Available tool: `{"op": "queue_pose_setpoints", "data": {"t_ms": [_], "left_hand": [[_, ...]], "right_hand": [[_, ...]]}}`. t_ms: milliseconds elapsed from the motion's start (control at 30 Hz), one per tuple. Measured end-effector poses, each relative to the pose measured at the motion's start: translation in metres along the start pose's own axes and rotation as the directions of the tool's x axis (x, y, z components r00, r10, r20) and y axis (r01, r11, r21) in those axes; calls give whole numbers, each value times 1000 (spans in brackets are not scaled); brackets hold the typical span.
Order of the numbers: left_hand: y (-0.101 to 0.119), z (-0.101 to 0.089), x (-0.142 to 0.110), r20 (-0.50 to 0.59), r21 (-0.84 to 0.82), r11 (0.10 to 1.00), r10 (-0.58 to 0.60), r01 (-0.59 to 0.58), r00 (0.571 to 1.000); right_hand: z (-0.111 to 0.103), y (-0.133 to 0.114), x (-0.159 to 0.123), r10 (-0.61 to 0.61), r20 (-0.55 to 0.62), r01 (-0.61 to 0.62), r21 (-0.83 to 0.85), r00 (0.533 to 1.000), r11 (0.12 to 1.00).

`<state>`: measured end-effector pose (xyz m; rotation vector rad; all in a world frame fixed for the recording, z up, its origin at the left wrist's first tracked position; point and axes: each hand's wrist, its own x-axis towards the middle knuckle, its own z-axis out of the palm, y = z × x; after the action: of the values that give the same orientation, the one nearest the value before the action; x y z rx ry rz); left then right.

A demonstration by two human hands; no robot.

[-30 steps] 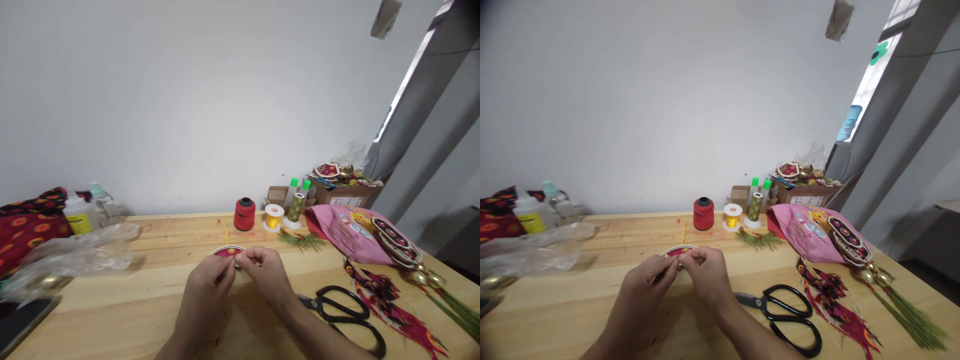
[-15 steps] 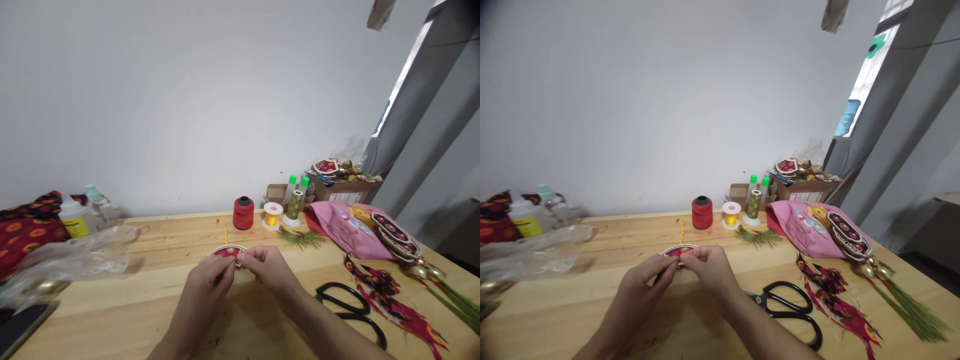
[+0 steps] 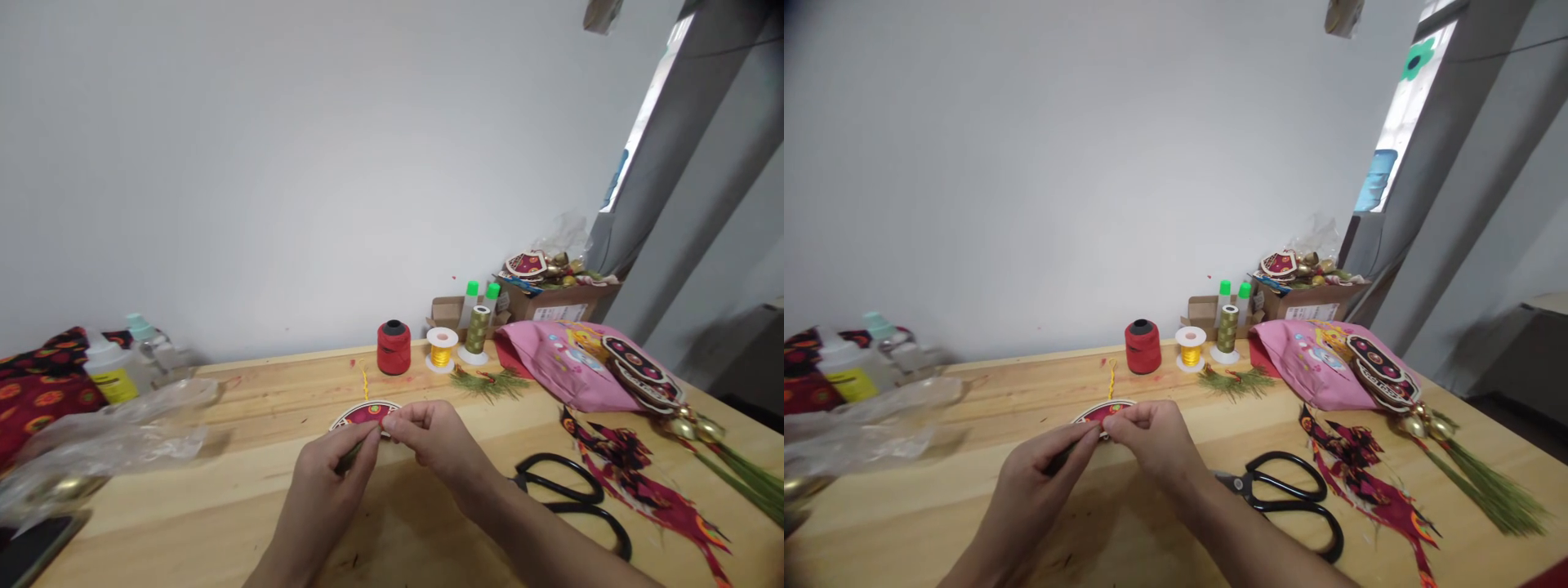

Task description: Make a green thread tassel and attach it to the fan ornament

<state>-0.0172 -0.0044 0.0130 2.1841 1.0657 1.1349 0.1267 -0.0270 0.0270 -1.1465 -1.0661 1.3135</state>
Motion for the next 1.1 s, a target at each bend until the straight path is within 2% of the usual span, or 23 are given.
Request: {"op": "queue_pose_setpoints", "data": {"t_ms": [167,300,500,567,633,700,733,800,867,967,1100], "left_hand": [[0,0,1,-23,-43,997,-63,62,998],[0,-1,1,0,-162,966,-203,200,979],[4,-1,3,61,-363,854,-376,372,924],[6,0,4,98,-413,797,-442,441,892],[8,0,4,146,-465,731,-492,499,858],[9,0,4,184,-516,681,-504,519,844],[10,0,4,196,-531,667,-503,522,842],[10,0,4,204,-543,663,-492,516,847],[9,-1,3,203,-538,676,-476,504,856],[9,-1,3,208,-528,691,-458,494,864],[9,-1,3,224,-504,699,-461,507,859]], "right_hand": [[0,-1,-1,-23,16,23,16,1000,1000],[0,-1,-1,-65,30,63,45,997,997],[-2,-3,-4,-40,48,41,-5,998,999],[-2,-5,-5,-75,34,76,-25,997,997],[-2,-8,-5,-164,-17,162,-95,986,982],[-3,-10,-6,-323,-71,292,-275,944,916],[-3,-10,-6,-421,-69,365,-384,904,848],[-4,-10,-7,-588,7,491,-558,809,669],[-5,-9,-8,-670,107,564,-647,734,514],[-5,-8,-9,-698,180,572,-726,693,381],[-5,-8,-9,-708,204,544,-786,676,293]]}}
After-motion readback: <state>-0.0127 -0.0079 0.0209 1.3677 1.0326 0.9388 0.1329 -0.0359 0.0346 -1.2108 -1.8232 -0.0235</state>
